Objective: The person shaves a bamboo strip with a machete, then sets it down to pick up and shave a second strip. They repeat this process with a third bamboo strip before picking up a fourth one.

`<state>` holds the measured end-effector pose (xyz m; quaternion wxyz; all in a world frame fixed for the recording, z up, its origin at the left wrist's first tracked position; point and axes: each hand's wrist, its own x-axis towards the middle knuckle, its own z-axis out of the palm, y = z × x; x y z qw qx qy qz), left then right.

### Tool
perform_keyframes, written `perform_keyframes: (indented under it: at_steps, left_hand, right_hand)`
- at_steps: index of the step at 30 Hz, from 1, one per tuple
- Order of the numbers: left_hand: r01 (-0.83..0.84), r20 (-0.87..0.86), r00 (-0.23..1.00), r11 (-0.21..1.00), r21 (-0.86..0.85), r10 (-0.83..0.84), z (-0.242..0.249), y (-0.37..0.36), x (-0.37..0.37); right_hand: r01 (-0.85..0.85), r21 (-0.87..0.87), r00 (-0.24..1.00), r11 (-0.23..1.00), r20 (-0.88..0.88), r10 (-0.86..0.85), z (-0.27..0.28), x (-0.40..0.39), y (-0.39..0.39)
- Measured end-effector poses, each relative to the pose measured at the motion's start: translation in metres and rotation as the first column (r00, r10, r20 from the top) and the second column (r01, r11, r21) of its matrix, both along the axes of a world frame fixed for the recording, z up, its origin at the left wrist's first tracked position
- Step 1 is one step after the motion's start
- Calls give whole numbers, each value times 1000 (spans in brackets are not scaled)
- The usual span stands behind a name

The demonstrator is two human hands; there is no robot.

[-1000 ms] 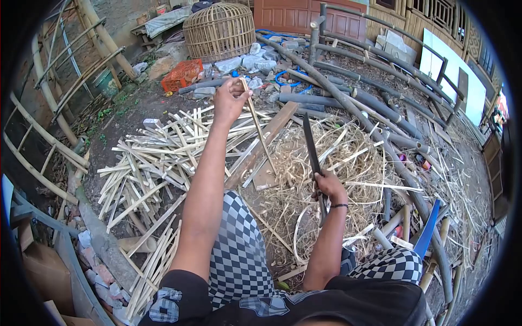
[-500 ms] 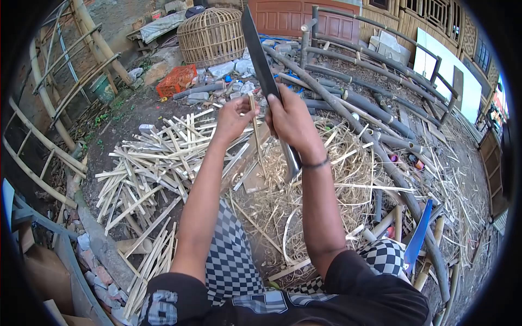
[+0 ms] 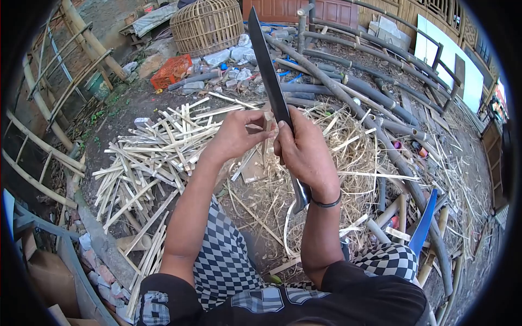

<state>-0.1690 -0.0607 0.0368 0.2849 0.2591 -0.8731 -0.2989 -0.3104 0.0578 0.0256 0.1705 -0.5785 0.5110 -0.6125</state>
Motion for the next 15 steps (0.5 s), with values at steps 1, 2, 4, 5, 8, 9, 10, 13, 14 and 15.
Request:
perform_keyframes:
  at_steps: [1, 2, 4, 5, 8, 9, 10, 13, 14, 15]
  left_hand:
    - [13, 14, 1000, 1000, 10, -14, 0, 1, -2]
    - [24, 27, 999, 1000, 19, -25, 0, 3, -2]
    - [48, 21, 999, 998, 41, -49, 2, 5, -4]
    - [42, 83, 996, 999, -33, -39, 3, 5, -4]
    - [49, 101, 994, 992, -112, -38, -2, 5, -4]
    - [54, 101, 994, 995, -87, -45, 0, 7, -4]
    - [59, 104, 993, 996, -63, -52, 0, 8, -5]
    - [75, 90, 993, 996, -51, -70, -5, 3, -6]
    - [77, 99, 993, 995, -69, -70, -6, 2, -6]
    - [77, 90, 993, 994, -76, -70, -7, 2, -6]
  right_hand:
    - [37, 37, 999, 999, -3, -37, -4, 1, 1]
    - [44, 50, 999, 998, -7, -43, -10, 1, 3]
    - [31, 90, 999, 995, 31, -34, -14, 1, 7]
    - [26, 114, 996, 993, 80, -35, -13, 1, 13]
    - [55, 188, 997, 981, 43, -64, -7, -1, 24]
    - [44, 205, 997, 978, 54, -57, -4, -1, 26]
    - [48, 217, 997, 975, 53, -61, -5, -1, 27]
    - [54, 185, 998, 981, 31, -61, -3, 0, 29]
    - [53, 188, 998, 981, 32, -60, -2, 0, 30]
    - [40, 189, 999, 981, 27, -46, -2, 0, 30]
